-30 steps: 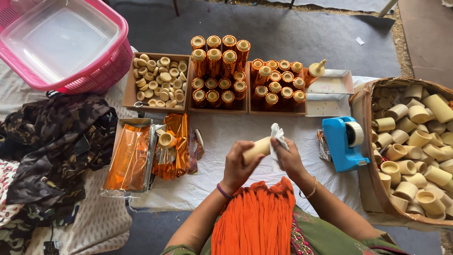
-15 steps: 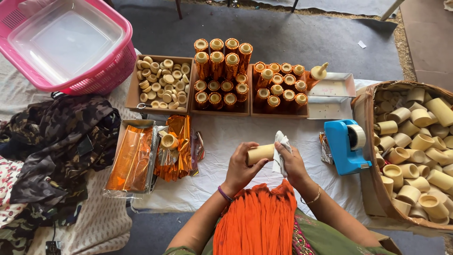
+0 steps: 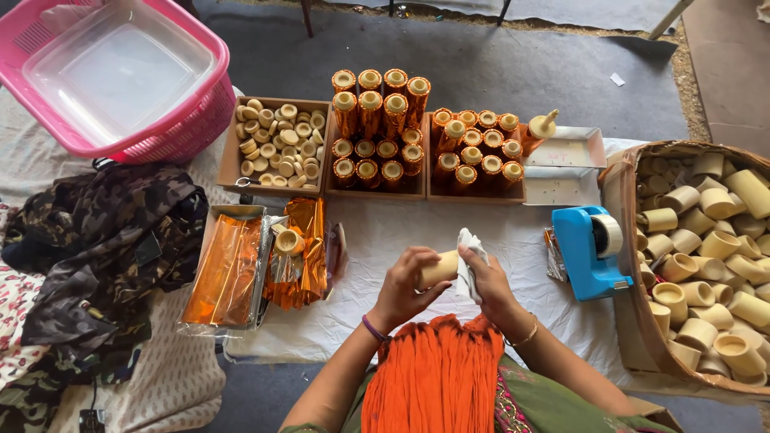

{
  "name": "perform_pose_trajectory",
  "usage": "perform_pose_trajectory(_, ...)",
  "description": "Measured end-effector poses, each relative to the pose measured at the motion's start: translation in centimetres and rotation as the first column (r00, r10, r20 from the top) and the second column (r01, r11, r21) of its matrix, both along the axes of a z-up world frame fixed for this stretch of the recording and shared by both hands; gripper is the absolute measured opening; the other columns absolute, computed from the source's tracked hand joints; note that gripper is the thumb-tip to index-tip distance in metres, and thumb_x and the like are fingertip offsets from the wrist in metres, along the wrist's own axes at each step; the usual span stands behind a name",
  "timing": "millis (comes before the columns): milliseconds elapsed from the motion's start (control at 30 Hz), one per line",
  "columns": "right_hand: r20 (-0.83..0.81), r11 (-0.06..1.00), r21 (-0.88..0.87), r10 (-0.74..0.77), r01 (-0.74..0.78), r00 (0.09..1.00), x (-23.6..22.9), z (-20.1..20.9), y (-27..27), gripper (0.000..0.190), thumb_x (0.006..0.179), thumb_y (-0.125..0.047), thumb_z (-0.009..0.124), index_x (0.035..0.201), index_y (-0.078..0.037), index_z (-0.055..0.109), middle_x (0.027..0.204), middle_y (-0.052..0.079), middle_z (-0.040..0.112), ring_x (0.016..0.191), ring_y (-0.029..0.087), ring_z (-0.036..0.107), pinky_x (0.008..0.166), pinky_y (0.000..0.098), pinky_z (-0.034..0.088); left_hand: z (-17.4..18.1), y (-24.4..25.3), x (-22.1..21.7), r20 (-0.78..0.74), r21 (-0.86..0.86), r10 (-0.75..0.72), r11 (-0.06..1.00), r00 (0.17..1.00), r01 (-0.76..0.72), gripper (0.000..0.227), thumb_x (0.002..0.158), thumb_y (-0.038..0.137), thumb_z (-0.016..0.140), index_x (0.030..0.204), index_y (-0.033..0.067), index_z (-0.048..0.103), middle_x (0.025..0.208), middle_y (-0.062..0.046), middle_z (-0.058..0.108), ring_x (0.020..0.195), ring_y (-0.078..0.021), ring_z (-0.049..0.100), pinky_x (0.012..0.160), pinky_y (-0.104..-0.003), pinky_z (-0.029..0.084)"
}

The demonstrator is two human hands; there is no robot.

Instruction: Wrapping cylindrical tubes with metallic foil and cleaning them with a cloth.

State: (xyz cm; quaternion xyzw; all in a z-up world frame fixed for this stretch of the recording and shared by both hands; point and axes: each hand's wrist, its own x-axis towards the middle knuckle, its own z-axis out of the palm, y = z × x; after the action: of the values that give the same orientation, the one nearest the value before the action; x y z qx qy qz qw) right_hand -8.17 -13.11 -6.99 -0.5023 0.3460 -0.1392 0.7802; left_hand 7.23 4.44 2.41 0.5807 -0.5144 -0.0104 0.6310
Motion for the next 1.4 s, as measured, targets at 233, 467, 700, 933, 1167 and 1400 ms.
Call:
perform_pose_trajectory(233, 0.032, 0.689, -0.711, 0.235, -0.143, 0.972, 1.5, 7.1, 3.5, 0.035, 0.095, -0.031, 0.074, 0.104, 0.001, 0.064, 0.082, 0.003, 0.067, 0.073, 0.009, 0.063, 0.063, 0.027, 0.054, -10.8, -1.8, 1.0, -0.875, 0.039, -0.042, 0.987, 0.482, 0.156, 0.033, 0.107, 0.034, 0.068, 0.114, 0.003, 0.061, 0.078, -0.008, 0.063, 0.057, -0.013, 0.056, 0.042, -0.023, 0.045)
perform_pose_trajectory(467, 0.009, 1.0, 0.013, 0.024, -0.024, 1.0, 0.4, 2.5, 0.4, 0.038, 0.103, -0.037, 0.069, 0.101, 0.0, 0.062, 0.07, 0.002, 0.059, 0.048, 0.011, 0.048, 0.037, 0.0283, 0.035, -0.6, -0.8, -0.1, -0.025, 0.015, 0.023, 1.0, 0.999, -0.023, 0.043, 0.099, 0.035, 0.071, 0.121, 0.0027, 0.054, 0.109, -0.016, 0.061, 0.083, -0.0141, 0.066, 0.057, -0.022, 0.06)
perform_pose_trajectory(700, 0.087, 0.536, -0.844, 0.188, -0.028, 0.978, 2.0, 10.4, 3.5, 0.03, 0.097, -0.03, 0.072, 0.106, -0.004, 0.059, 0.085, 0.003, 0.064, 0.066, 0.01, 0.059, 0.054, 0.0261, 0.047, -6.3, -2.4, 0.3, -0.781, 0.167, 0.075, 0.982, 0.62, 0.093, 0.032, 0.106, 0.035, 0.059, 0.106, 0.0032, 0.059, 0.069, -0.001, 0.06, 0.048, -0.0065, 0.051, 0.041, -0.023, 0.04)
perform_pose_trajectory(933, 0.075, 0.881, -0.455, -0.104, 0.127, 0.992, -2.7, -5.4, -3.7, 0.035, 0.111, -0.017, 0.061, 0.09, 0.01, 0.059, 0.069, 0.018, 0.054, 0.056, 0.023, 0.056, 0.053, 0.0344, 0.041, -10.8, -3.2, -3.2, -0.565, 0.28, -0.163, 0.884, 0.809, 0.374, 0.029, 0.101, 0.025, 0.072, 0.119, 0.0022, 0.067, 0.104, -0.014, 0.077, 0.087, -0.0145, 0.073, 0.075, -0.03, 0.061)
perform_pose_trajectory(1167, 0.178, 0.944, -0.168, -0.254, 0.284, 0.951, 2.1, 3.6, 0.4, 0.063, 0.095, -0.007, 0.06, 0.151, -0.025, 0.035, 0.124, 0.006, 0.059, 0.1, 0.013, 0.061, 0.083, 0.0257, 0.053, -7.4, -4.3, -5.6, -0.69, 0.01, -0.314, 0.897, 0.652, 0.443, 0.075, 0.105, 0.022, 0.06, 0.166, 0.0209, 0.016, 0.165, -0.019, 0.03, 0.141, -0.0238, 0.046, 0.111, -0.036, 0.048)
perform_pose_trajectory(1400, -0.037, 0.23, -0.968, 0.274, -0.103, 0.961, 1.3, 8.1, 3.3, 0.082, 0.096, -0.016, 0.056, 0.167, -0.008, 0.014, 0.166, 0.029, 0.029, 0.148, 0.045, 0.037, 0.115, 0.047, 0.038, -3.2, -4.5, -2.7, -0.952, -0.036, -0.053, 0.997, 0.303, 0.061, 0.047, 0.104, 0.046, 0.037, 0.146, 0.0259, 0.031, 0.129, -0.016, 0.051, 0.102, -0.0285, 0.063, 0.078, -0.041, 0.061)
